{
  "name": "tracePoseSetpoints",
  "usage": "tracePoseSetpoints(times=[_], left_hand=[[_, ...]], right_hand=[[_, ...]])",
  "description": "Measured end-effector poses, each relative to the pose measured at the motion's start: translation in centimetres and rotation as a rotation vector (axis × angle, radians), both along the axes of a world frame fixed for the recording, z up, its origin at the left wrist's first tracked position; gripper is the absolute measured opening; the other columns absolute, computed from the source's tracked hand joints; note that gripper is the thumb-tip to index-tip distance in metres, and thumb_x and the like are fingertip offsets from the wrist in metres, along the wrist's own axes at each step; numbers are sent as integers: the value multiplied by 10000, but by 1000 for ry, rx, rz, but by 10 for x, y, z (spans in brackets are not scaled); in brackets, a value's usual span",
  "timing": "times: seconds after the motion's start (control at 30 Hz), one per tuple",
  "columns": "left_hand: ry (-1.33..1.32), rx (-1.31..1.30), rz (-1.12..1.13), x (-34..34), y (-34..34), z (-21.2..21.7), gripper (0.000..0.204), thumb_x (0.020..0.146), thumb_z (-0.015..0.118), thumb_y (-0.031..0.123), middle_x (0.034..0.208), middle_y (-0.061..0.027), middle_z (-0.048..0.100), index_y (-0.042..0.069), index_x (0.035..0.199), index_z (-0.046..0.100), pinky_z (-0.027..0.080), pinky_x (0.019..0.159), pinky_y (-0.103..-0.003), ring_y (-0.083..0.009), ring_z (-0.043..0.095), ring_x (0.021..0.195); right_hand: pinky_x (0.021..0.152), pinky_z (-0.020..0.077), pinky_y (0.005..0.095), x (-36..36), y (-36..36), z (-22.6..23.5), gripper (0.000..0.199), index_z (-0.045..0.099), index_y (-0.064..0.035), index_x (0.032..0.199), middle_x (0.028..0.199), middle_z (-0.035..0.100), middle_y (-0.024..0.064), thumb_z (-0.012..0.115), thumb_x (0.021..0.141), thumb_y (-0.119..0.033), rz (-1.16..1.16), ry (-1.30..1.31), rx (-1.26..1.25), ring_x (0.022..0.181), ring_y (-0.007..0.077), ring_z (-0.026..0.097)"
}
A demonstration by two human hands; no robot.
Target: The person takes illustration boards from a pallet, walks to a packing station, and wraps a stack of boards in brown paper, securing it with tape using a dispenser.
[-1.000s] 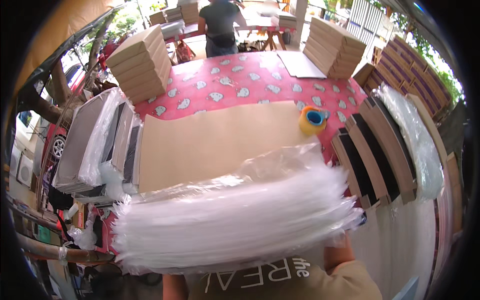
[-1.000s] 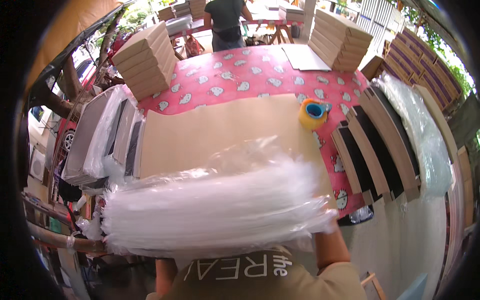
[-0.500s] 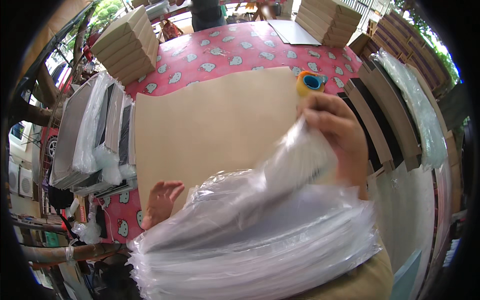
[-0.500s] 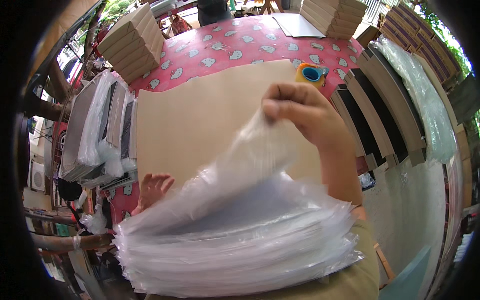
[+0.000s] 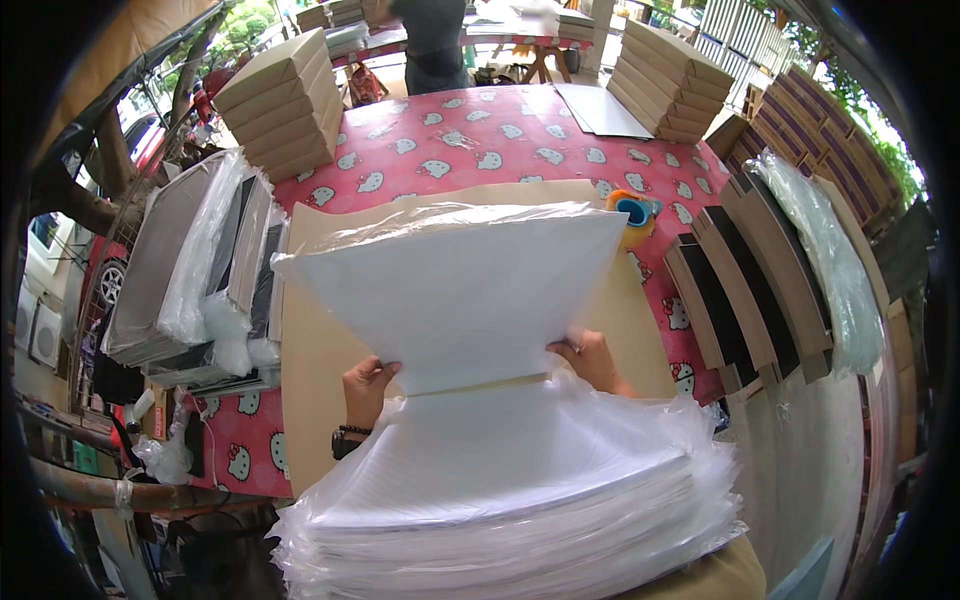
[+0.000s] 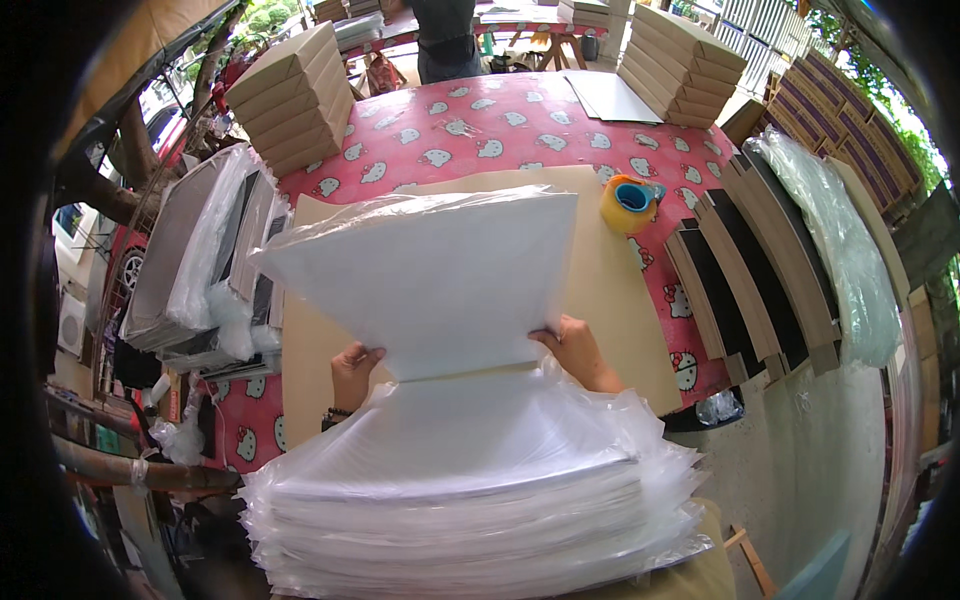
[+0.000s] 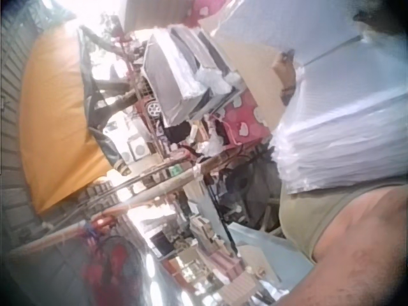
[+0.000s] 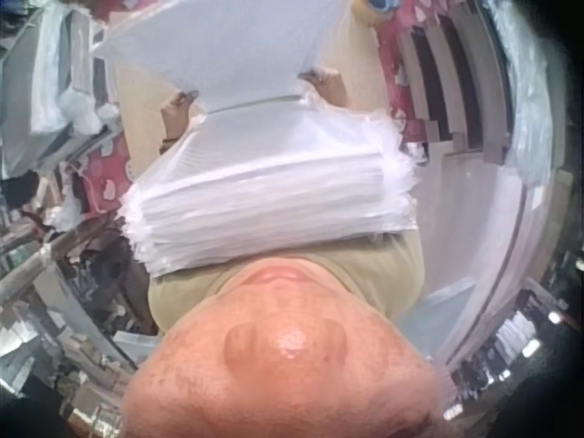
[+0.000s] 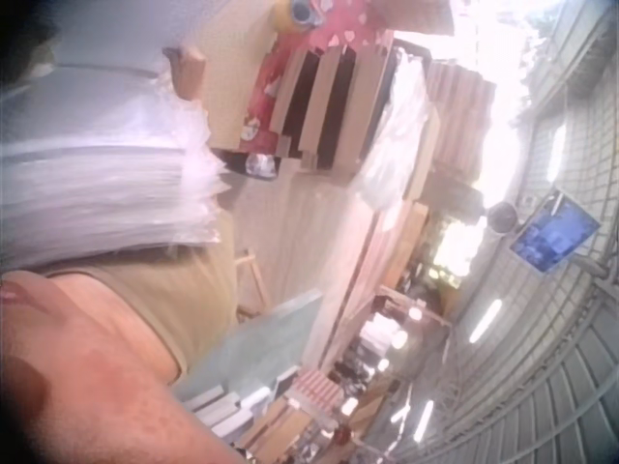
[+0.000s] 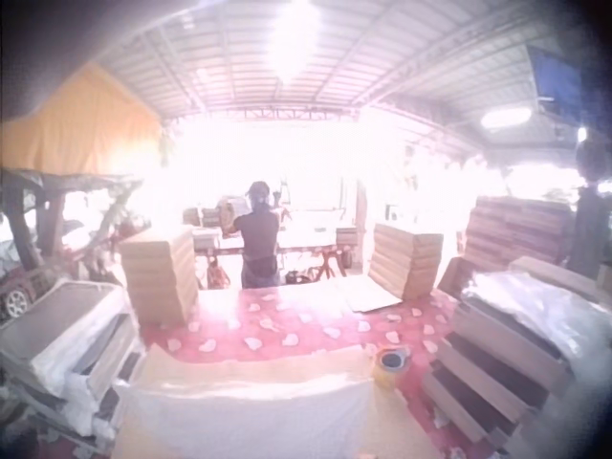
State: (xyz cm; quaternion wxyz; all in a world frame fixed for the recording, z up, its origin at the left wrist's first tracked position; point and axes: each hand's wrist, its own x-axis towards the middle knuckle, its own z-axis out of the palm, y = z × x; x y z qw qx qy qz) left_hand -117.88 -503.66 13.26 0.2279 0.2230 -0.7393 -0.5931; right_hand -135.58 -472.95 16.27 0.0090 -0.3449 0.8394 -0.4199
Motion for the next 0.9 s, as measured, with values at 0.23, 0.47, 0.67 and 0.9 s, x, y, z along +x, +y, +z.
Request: tracePoseSetpoints(times=[0.23, 0.47, 0.67, 0.9], left_hand=[[3, 24, 9, 11, 3, 17, 164, 747, 680, 104, 584, 26, 530, 6, 679, 568, 334, 492, -196, -36, 413, 539], [300, -117, 104, -4, 9, 78, 241, 764, 681, 160, 563, 62, 425, 18, 662, 516, 291, 482, -209, -32, 344, 541], [67, -334, 124, -4, 7, 98, 250, 731, 703, 148, 524, 28, 411, -1, 615, 539, 285, 451, -228, -33, 354, 538], [-125, -390, -147, 32, -1, 15, 107, 690, 682, 107, 581, -67, 565, 15, 710, 630, 444, 525, -269, -168, 549, 543]], right_hand=[[619, 461, 364, -4, 5, -32, 157, 588, -34, 769, 743, 587, 137, 660, 711, -161, 95, 185, 127, 704, 293, 576], [642, 466, 388, -21, 18, -63, 148, 618, -73, 818, 774, 596, 155, 625, 672, -99, 212, 2, 280, 735, 319, 581], [632, 463, 398, -39, 14, -67, 125, 631, -66, 799, 779, 607, 177, 618, 683, -111, 201, -50, 437, 732, 340, 582], [630, 463, 383, -22, 6, -47, 193, 620, -57, 875, 769, 600, 150, 607, 685, -88, 300, -303, 262, 673, 285, 576]])
